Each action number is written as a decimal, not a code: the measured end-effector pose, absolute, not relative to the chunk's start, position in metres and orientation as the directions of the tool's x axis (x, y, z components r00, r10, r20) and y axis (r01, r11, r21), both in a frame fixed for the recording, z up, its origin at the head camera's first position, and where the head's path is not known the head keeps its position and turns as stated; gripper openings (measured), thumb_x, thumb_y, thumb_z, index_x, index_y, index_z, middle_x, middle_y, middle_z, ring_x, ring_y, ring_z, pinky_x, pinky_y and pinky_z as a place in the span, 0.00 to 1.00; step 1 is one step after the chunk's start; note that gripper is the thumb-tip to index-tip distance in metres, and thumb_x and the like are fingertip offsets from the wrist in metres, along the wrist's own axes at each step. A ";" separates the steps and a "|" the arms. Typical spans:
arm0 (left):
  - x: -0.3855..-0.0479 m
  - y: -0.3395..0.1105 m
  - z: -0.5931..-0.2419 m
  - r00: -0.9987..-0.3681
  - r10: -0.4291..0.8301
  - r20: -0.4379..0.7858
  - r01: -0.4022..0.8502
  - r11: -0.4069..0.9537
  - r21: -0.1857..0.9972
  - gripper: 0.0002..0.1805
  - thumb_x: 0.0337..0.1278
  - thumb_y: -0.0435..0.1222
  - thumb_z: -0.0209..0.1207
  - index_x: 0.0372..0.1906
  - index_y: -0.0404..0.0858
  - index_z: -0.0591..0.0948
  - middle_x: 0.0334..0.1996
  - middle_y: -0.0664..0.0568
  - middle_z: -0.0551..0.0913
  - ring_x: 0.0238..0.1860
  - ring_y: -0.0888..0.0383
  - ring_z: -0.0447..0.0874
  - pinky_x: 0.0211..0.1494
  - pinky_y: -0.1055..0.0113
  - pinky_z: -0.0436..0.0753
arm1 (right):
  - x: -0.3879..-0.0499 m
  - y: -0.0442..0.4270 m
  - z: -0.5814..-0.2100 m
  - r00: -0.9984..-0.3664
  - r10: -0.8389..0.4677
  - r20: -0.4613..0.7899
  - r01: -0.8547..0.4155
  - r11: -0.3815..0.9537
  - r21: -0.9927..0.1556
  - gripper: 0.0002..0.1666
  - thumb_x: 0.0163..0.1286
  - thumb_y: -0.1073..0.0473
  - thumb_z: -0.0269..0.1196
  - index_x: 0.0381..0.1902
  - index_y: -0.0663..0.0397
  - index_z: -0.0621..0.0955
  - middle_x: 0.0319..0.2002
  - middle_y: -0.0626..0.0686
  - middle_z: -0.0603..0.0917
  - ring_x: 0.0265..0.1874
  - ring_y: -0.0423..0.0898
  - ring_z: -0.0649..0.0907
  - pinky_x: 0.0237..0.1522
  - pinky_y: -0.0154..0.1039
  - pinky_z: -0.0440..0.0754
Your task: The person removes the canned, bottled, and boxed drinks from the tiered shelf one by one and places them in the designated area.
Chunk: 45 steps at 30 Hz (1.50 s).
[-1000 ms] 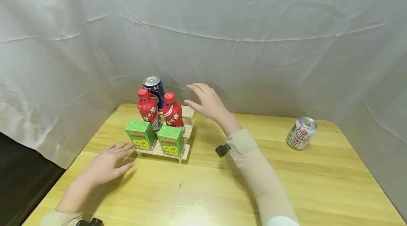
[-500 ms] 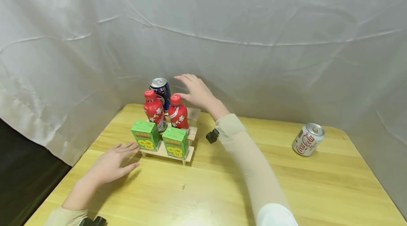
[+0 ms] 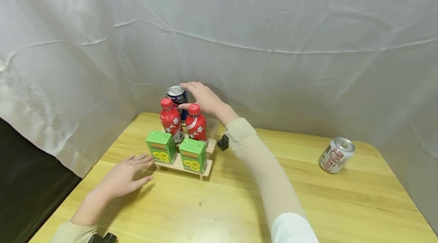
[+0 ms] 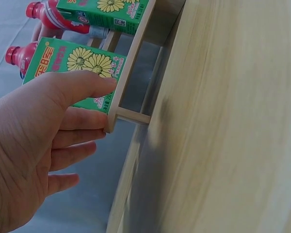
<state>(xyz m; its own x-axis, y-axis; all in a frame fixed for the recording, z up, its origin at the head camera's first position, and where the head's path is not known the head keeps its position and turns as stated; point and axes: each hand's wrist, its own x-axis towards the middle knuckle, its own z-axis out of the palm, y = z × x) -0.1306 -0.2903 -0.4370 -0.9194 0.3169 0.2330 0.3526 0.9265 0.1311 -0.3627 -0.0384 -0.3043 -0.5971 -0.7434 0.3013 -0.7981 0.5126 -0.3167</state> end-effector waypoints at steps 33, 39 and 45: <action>-0.129 -0.288 -0.433 -0.919 0.311 0.241 0.350 0.926 0.139 0.30 0.56 0.53 0.63 0.59 0.39 0.80 0.63 0.47 0.78 0.67 0.47 0.73 0.74 0.43 0.64 | -0.369 -0.057 -0.291 -0.577 -0.790 0.206 -0.782 0.464 -0.416 0.49 0.58 0.47 0.70 0.73 0.50 0.62 0.69 0.54 0.70 0.70 0.50 0.68 0.73 0.47 0.66; -0.130 -0.286 -0.435 -0.918 0.322 0.232 0.359 0.923 0.139 0.30 0.56 0.53 0.63 0.59 0.40 0.80 0.63 0.48 0.78 0.68 0.47 0.73 0.75 0.43 0.64 | -0.368 -0.053 -0.293 -0.601 -0.764 0.234 -0.772 0.480 -0.418 0.46 0.56 0.46 0.71 0.68 0.54 0.67 0.64 0.54 0.74 0.66 0.51 0.71 0.71 0.48 0.68; -0.133 -0.286 -0.435 -0.910 0.336 0.242 0.375 0.917 0.135 0.30 0.57 0.53 0.63 0.60 0.40 0.80 0.63 0.47 0.78 0.68 0.46 0.73 0.74 0.43 0.64 | -0.368 -0.050 -0.293 -0.602 -0.748 0.279 -0.782 0.481 -0.397 0.45 0.53 0.47 0.72 0.65 0.55 0.68 0.60 0.55 0.76 0.62 0.51 0.73 0.68 0.47 0.70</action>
<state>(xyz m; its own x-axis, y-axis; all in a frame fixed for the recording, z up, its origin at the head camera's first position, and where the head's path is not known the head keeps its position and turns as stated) -0.1327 -0.2859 -0.4350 -0.9100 0.3365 0.2422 0.3751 0.9171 0.1351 -0.3680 -0.0504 -0.2932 -0.6018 -0.7484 0.2788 -0.7819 0.4810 -0.3965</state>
